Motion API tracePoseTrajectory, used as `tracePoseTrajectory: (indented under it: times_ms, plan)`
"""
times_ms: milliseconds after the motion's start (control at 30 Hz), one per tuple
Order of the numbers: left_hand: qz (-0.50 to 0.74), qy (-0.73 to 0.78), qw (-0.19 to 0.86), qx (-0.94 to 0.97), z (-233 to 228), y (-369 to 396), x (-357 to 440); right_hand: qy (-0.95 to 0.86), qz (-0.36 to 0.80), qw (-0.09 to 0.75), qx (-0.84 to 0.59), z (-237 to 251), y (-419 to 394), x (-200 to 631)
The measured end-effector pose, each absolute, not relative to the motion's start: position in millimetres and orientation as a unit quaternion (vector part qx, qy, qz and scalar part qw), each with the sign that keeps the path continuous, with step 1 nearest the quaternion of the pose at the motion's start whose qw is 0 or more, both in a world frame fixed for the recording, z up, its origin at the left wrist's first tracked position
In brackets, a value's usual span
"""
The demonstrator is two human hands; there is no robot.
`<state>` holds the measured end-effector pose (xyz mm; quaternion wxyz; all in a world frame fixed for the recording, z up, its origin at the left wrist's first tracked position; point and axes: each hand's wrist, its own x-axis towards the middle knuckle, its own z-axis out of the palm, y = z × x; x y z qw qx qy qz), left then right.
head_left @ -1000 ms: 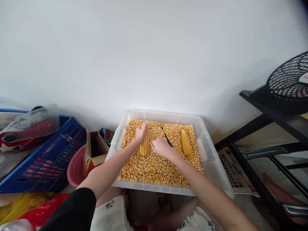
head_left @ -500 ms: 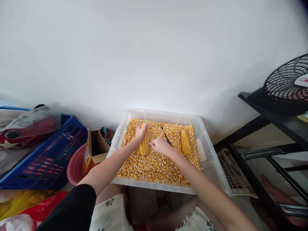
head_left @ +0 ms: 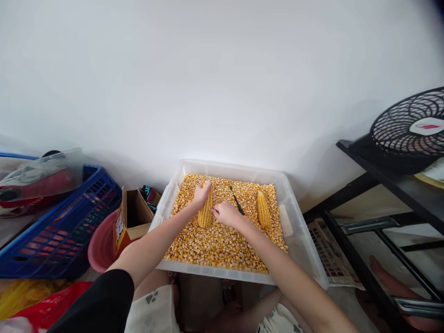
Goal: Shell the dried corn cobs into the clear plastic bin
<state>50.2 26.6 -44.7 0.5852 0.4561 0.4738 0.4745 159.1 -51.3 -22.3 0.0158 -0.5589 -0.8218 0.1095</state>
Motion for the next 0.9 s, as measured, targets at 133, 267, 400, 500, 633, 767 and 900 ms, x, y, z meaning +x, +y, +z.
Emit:
tracePoseTrajectory:
  times_ms: [133,267,400,500,633,767,900]
  plan:
    - [0.478,0.475,0.588,0.448,-47,30,49,-0.815,0.119,0.047,-0.565,-32,-50,162]
    - [0.483,0.509,0.575,0.421,-48,34,46,-0.799,0.120,0.073,-0.585,-39,-50,160]
    - [0.474,0.530,0.579,0.398,-53,39,43,-0.790,0.113,0.096,-0.595,-42,-53,155]
    - [0.474,0.531,0.580,0.396,-57,41,42,-0.774,0.104,0.106,-0.616,-45,-58,150]
    - [0.471,0.541,0.574,0.395,-57,41,41,-0.746,0.104,0.117,-0.647,-49,-64,142]
    - [0.469,0.543,0.577,0.391,-54,40,41,-0.732,0.100,0.136,-0.660,-54,-70,136]
    - [0.469,0.541,0.577,0.392,-53,39,41,-0.724,0.107,0.141,-0.667,-53,-70,135]
